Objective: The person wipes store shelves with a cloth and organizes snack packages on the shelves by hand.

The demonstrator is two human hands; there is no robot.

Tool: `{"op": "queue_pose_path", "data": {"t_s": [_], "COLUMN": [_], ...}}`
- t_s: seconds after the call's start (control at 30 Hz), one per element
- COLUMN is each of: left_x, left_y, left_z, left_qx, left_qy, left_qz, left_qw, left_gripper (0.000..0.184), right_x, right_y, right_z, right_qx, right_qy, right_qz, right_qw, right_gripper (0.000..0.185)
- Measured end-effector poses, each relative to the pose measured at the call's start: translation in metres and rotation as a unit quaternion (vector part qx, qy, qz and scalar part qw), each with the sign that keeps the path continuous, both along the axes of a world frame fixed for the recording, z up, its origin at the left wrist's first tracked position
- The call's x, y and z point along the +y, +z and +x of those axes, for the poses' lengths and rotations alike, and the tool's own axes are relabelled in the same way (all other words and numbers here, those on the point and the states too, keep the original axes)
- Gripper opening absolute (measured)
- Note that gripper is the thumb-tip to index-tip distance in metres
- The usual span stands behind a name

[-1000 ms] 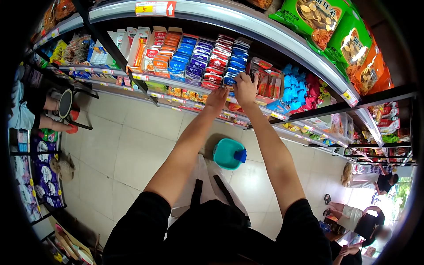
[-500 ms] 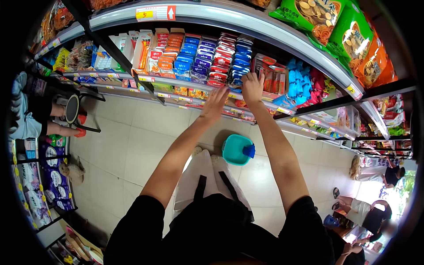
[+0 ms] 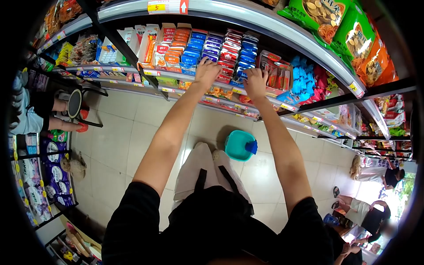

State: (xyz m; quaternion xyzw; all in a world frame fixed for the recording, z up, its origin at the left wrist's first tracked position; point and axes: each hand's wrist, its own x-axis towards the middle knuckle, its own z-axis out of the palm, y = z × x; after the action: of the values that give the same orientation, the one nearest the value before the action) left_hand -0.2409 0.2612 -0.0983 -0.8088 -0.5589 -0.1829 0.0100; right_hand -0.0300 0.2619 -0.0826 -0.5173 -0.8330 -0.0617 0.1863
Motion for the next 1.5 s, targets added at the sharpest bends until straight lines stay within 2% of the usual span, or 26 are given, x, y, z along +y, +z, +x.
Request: {"op": "queue_pose_path", "data": {"t_s": [0.2,0.33,0.47,0.57,0.7,0.83,1.0,1.13,1.23,1.3,1.4,1.43,1.5], "left_x": [-0.009,-0.008,-0.003,-0.002,-0.002,-0.003,-0.001,-0.001,-0.005,-0.007,-0.012,-0.011,-0.006], "left_y": [-0.013,-0.019,-0.016,-0.009,-0.011,-0.017,-0.020,-0.019,-0.019,-0.016,-0.014,-0.017,-0.024], "left_z": [-0.003,-0.007,-0.003,0.000,0.000,-0.002,-0.010,-0.010,-0.011,-0.020,-0.030,-0.034,-0.035], "left_qx": [-0.066,-0.089,-0.073,-0.113,-0.131,-0.153,-0.143,-0.144,-0.164,-0.156,-0.137,-0.097,-0.071], "left_qy": [-0.033,-0.022,-0.008,0.035,0.045,0.039,0.008,0.014,0.002,-0.005,0.017,0.032,0.050], "left_qz": [0.014,0.012,0.028,0.013,-0.004,0.015,0.011,-0.005,0.060,0.062,0.080,0.060,0.071], "left_qw": [0.997,0.996,0.997,0.993,0.990,0.987,0.990,0.990,0.985,0.986,0.987,0.993,0.994], "left_gripper": [0.017,0.028,0.027,0.030,0.032,0.030,0.023,0.024,0.017,0.034,0.042,0.047,0.046], "right_x": [-0.012,-0.010,0.000,-0.001,0.013,0.014,0.014,0.014,0.014,0.014,0.011,0.010,0.008], "right_y": [-0.013,-0.025,-0.020,-0.008,-0.027,-0.022,-0.017,-0.019,-0.017,-0.018,-0.020,-0.020,-0.019], "right_z": [-0.035,-0.044,-0.046,-0.050,-0.047,-0.049,-0.049,-0.050,-0.049,-0.050,-0.052,-0.054,-0.054], "right_qx": [0.113,0.127,0.132,0.116,0.099,0.061,0.076,0.101,0.102,0.104,0.104,0.103,0.108], "right_qy": [0.050,0.025,0.017,0.026,0.034,0.037,0.014,0.013,0.007,-0.007,-0.013,-0.018,-0.015], "right_qz": [-0.025,-0.039,-0.041,-0.018,-0.042,-0.016,-0.046,-0.050,-0.078,-0.088,-0.078,-0.074,-0.075], "right_qw": [0.992,0.991,0.990,0.993,0.994,0.997,0.996,0.994,0.992,0.991,0.991,0.992,0.991], "right_gripper": [0.035,0.025,0.021,0.028,0.026,0.024,0.024,0.025,0.024,0.023,0.021,0.020,0.020]}}
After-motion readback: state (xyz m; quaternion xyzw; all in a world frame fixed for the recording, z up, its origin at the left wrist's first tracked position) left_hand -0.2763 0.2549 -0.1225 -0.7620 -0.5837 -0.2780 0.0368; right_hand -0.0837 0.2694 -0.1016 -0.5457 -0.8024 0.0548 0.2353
